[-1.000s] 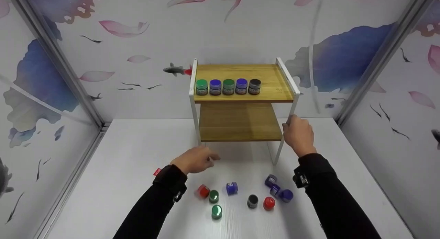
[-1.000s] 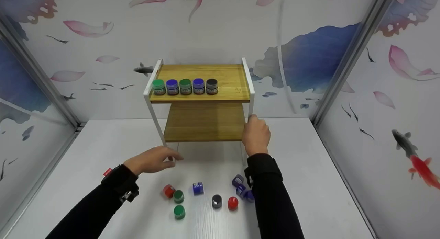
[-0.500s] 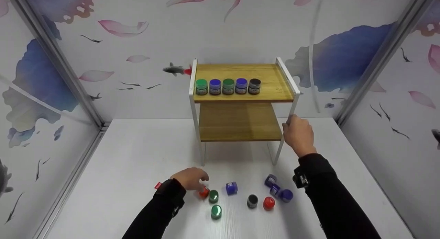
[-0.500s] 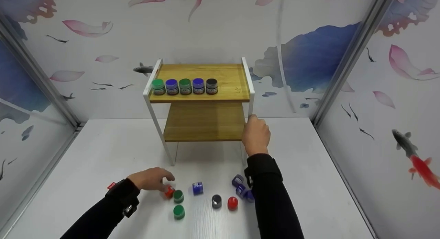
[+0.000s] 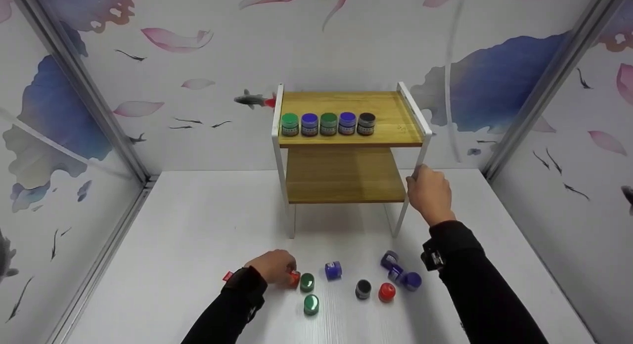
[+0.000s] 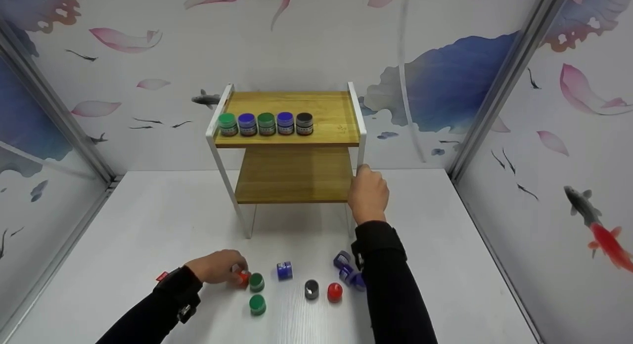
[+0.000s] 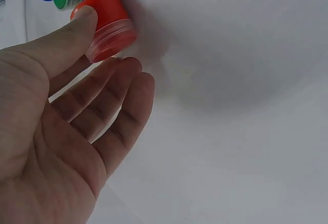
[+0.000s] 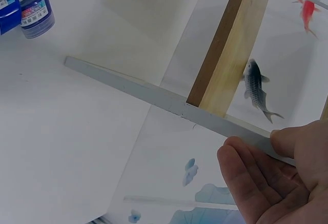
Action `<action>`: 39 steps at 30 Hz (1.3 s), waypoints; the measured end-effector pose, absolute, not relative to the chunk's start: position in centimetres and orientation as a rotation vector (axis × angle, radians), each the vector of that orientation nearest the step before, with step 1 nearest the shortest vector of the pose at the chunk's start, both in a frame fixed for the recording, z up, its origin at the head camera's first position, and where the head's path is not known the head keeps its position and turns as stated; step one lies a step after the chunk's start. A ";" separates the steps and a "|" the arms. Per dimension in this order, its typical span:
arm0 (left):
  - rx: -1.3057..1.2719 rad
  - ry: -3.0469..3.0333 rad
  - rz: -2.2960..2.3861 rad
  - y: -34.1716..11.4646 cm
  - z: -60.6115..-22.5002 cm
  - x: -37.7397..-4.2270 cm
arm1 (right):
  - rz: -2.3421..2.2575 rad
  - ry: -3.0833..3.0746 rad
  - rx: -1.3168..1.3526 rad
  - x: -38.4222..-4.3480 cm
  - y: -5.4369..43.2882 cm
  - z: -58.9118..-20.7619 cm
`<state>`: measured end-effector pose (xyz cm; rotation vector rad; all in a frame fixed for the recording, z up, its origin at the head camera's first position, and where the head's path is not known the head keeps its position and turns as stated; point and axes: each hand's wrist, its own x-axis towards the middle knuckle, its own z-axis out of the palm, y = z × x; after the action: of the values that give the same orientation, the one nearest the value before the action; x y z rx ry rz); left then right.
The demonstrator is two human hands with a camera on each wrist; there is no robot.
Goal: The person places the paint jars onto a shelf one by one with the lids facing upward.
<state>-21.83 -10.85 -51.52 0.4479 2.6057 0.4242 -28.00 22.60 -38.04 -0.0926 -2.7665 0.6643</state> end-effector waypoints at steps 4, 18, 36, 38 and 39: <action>0.485 2.628 0.412 -11.0 -51.9 -21.9 | 0.666 -2.764 -0.100 -28.0 22.7 -38.0; 0.510 2.642 0.584 -11.4 -52.3 -21.9 | 0.652 -2.757 -0.069 -28.3 22.7 -38.7; 0.611 2.605 0.676 -11.2 -52.0 -22.6 | 0.664 -2.765 -0.092 -28.3 22.7 -38.4; 0.617 2.594 0.680 -11.2 -52.0 -22.6 | 0.666 -2.767 -0.095 -28.3 22.8 -38.4; 0.618 2.587 0.683 -11.2 -52.0 -22.6 | 0.666 -2.770 -0.094 -28.3 22.8 -38.4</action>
<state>-22.63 -11.17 -52.02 0.6181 2.5874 0.6832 -28.29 22.80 -38.43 -0.0940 -2.7697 0.6660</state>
